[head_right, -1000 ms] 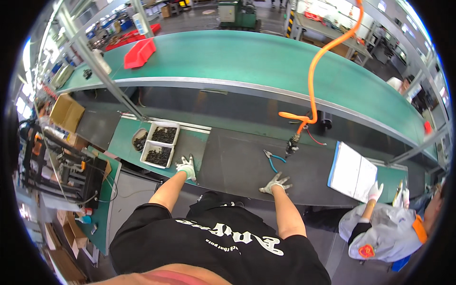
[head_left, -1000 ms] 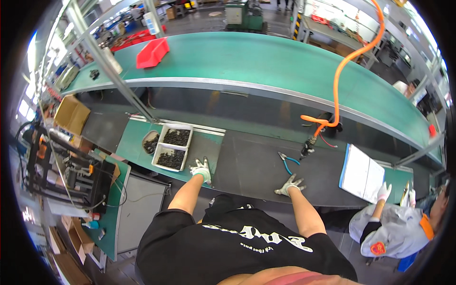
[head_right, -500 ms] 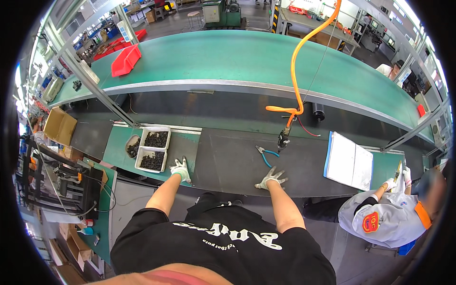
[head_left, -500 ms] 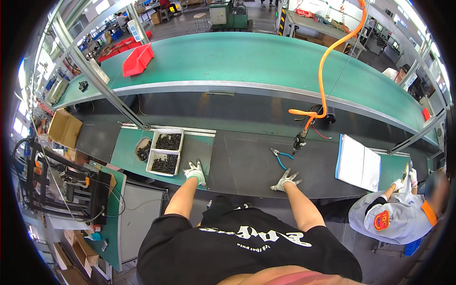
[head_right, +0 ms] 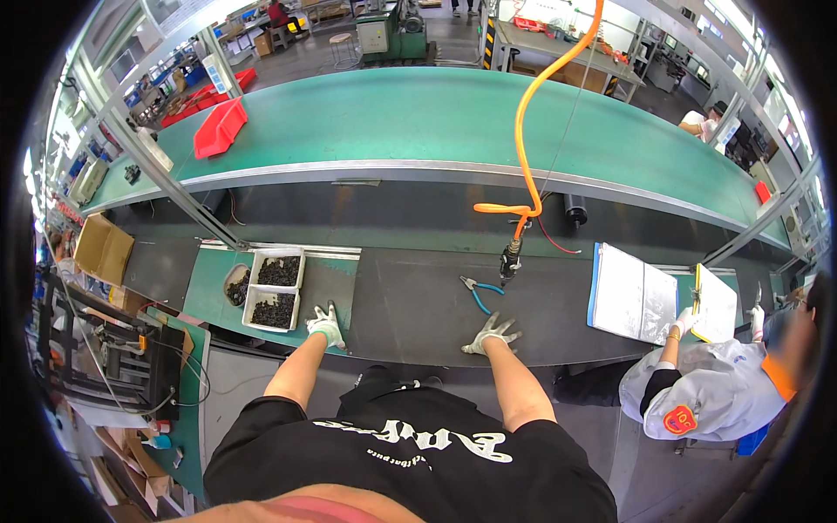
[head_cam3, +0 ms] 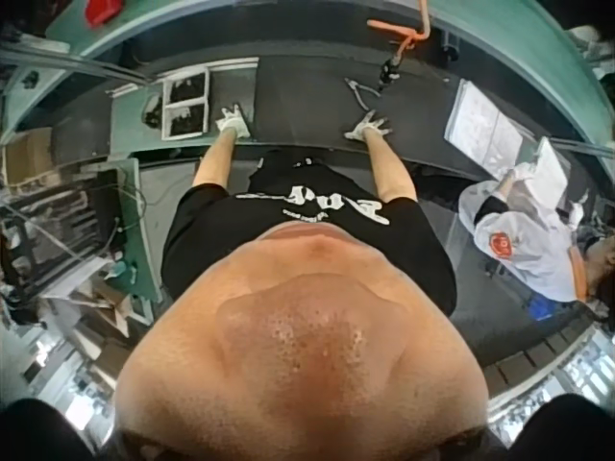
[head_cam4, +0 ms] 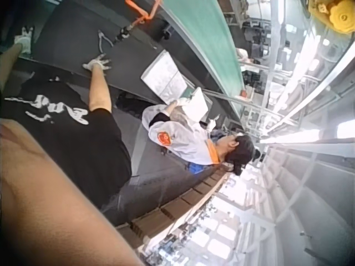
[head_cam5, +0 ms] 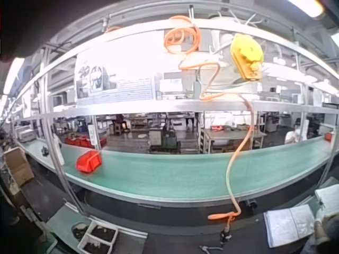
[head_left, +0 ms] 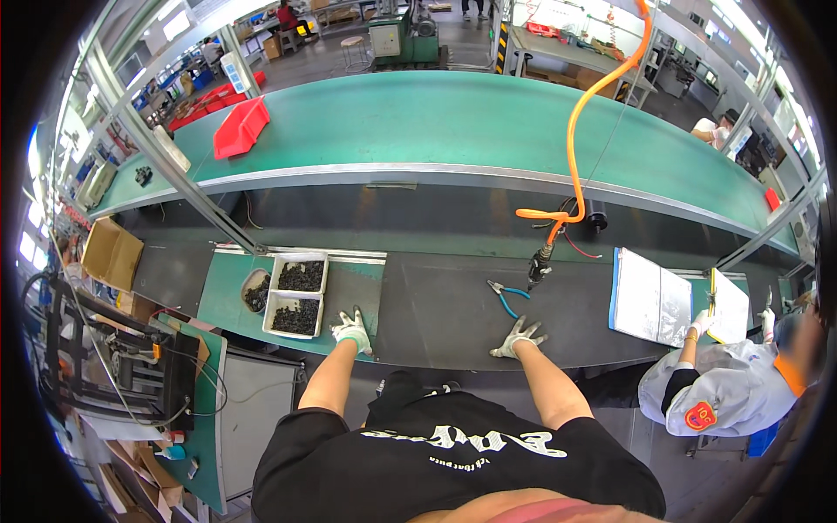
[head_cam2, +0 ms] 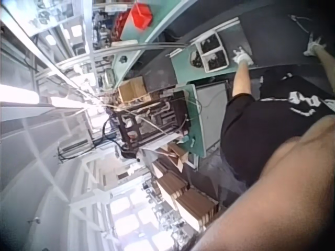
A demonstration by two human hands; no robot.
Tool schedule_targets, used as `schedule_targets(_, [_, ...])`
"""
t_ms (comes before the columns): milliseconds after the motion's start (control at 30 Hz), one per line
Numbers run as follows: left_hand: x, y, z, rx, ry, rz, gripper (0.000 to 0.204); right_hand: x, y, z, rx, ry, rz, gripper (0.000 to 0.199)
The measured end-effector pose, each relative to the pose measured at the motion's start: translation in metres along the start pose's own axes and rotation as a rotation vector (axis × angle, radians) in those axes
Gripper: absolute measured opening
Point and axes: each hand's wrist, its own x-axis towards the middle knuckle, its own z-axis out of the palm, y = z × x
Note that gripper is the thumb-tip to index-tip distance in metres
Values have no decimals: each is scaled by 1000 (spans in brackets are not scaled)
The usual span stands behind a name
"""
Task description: Assembling electric motors and fan units using power tools at a manual station.
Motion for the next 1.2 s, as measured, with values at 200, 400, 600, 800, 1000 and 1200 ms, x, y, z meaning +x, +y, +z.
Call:
schedule_targets(200, [6, 1, 3, 20, -27, -23, 147, -37, 1, -18, 64, -20, 12, 145])
schedule_targets(400, [5, 5, -2, 1, -49, -22, 149, -37, 2, -22, 141, -38, 23, 142])
schedule_targets(600, [4, 6, -1, -10, -57, -30, 153, -38, 2, -23, 147, -33, 33, 141])
schedule_targets(800, [5, 5, 2, -28, -56, -38, 153, -36, 7, -12, 150, 30, -2, 142])
schedule_targets(1000, [0, 5, -3, -19, -59, -25, 151, -55, 9, -23, 208, 36, 4, 139])
schedule_targets(1200, [-2, -11, 7, -28, 21, 44, 142, -54, 6, -19, 243, 81, -7, 138])
